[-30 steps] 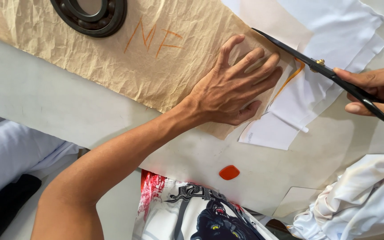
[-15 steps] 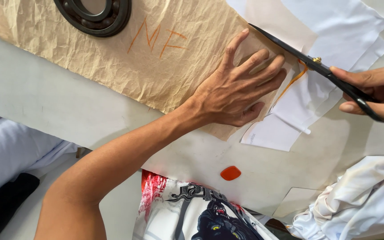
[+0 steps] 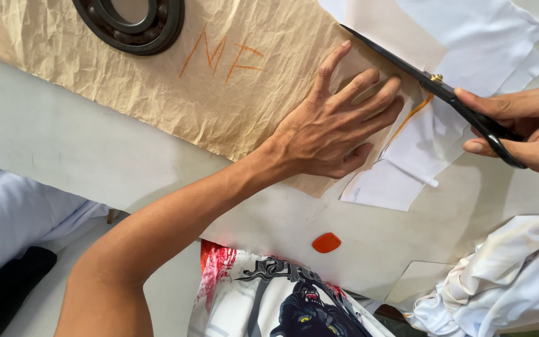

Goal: The person uses a pair of large shears to cut a piece of white fabric placed on a table. A brown paper pattern is positioned on the fabric, held down by a black circular weight, and the person cuts along the pattern's edge. The person then lifts the fabric and continues cutting a straight line along the edge of the table.

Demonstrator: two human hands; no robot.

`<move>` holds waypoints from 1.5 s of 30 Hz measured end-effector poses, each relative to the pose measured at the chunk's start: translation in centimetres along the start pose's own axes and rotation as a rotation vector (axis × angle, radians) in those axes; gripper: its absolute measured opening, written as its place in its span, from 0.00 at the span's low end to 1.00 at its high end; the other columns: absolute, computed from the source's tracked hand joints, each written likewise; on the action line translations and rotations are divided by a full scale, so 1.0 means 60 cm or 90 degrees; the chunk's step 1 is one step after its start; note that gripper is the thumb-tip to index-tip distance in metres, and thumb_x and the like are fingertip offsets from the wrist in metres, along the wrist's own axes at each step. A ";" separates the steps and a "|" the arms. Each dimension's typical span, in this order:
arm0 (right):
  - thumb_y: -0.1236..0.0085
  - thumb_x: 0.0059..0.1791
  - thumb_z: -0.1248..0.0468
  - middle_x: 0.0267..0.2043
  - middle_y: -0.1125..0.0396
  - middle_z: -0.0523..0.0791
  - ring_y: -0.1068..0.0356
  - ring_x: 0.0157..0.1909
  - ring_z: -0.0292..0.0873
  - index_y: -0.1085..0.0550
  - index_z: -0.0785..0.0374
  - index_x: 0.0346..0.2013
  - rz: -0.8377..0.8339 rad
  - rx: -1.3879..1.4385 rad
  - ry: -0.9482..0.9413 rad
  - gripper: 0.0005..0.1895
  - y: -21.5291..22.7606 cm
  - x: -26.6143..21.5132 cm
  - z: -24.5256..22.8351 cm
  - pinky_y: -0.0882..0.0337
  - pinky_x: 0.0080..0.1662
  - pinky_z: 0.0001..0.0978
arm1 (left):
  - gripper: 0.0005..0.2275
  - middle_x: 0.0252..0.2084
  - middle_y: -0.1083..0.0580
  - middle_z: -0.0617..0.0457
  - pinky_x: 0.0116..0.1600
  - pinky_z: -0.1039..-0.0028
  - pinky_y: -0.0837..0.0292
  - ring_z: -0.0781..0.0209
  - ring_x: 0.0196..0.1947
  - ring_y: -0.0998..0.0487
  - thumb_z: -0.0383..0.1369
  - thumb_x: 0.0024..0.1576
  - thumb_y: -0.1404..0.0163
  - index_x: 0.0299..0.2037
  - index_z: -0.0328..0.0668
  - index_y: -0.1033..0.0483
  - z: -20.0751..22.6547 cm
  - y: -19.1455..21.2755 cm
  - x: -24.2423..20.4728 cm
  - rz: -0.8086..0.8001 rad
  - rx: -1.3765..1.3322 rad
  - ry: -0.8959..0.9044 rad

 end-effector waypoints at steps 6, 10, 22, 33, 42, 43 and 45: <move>0.34 0.39 0.76 0.28 0.47 0.44 0.52 0.30 0.40 0.30 0.69 0.67 0.028 -0.008 -0.009 0.39 0.002 -0.007 0.006 0.49 0.33 0.29 | 0.28 0.67 0.35 0.47 0.68 0.30 0.50 0.43 0.62 0.30 0.47 0.56 0.45 0.64 0.39 0.30 0.000 -0.004 0.001 -0.016 0.022 0.001; 0.34 0.39 0.77 0.38 0.36 0.43 0.46 0.36 0.37 0.29 0.69 0.69 0.010 0.021 -0.024 0.41 -0.001 -0.006 0.017 0.37 0.44 0.20 | 0.29 0.65 0.34 0.46 0.70 0.31 0.53 0.43 0.61 0.30 0.45 0.54 0.45 0.63 0.38 0.29 -0.001 -0.004 0.000 0.002 -0.003 0.003; 0.35 0.41 0.75 0.33 0.40 0.40 0.45 0.35 0.34 0.31 0.68 0.70 0.020 0.051 -0.010 0.40 -0.013 -0.002 0.020 0.36 0.48 0.16 | 0.27 0.65 0.35 0.46 0.69 0.31 0.51 0.43 0.61 0.30 0.44 0.55 0.46 0.62 0.37 0.29 -0.002 -0.002 -0.002 0.008 0.011 -0.007; 0.35 0.42 0.76 0.38 0.42 0.37 0.47 0.40 0.32 0.31 0.67 0.70 0.040 0.058 -0.057 0.40 -0.025 0.003 0.010 0.37 0.50 0.17 | 0.28 0.65 0.34 0.46 0.69 0.32 0.50 0.44 0.60 0.30 0.43 0.53 0.47 0.62 0.36 0.29 -0.002 -0.001 -0.001 0.020 0.023 -0.003; 0.36 0.42 0.76 0.38 0.46 0.36 0.48 0.38 0.31 0.30 0.68 0.69 0.058 0.073 -0.097 0.38 -0.035 0.015 -0.033 0.41 0.43 0.17 | 0.26 0.64 0.34 0.47 0.69 0.34 0.49 0.45 0.59 0.31 0.43 0.55 0.47 0.61 0.37 0.29 -0.004 0.005 0.000 0.016 0.014 0.001; 0.36 0.42 0.76 0.38 0.46 0.36 0.48 0.38 0.31 0.30 0.68 0.69 0.058 0.073 -0.097 0.38 -0.035 0.016 -0.032 0.41 0.43 0.17 | 0.26 0.64 0.34 0.47 0.69 0.34 0.49 0.45 0.59 0.31 0.43 0.55 0.47 0.61 0.37 0.29 -0.004 0.004 -0.001 0.016 0.014 0.002; 0.36 0.41 0.77 0.37 0.49 0.36 0.49 0.37 0.33 0.30 0.67 0.69 0.052 0.074 -0.103 0.39 -0.036 0.015 -0.027 0.41 0.42 0.17 | 0.28 0.65 0.35 0.46 0.69 0.33 0.50 0.45 0.61 0.31 0.45 0.55 0.45 0.63 0.37 0.29 -0.003 0.001 -0.001 0.004 0.032 -0.002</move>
Point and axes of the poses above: each hand's wrist, its own x-axis towards the middle knuckle, its own y-axis out of the back of the hand, z = x × y, the point moved 5 cm from there along x, towards the middle knuckle
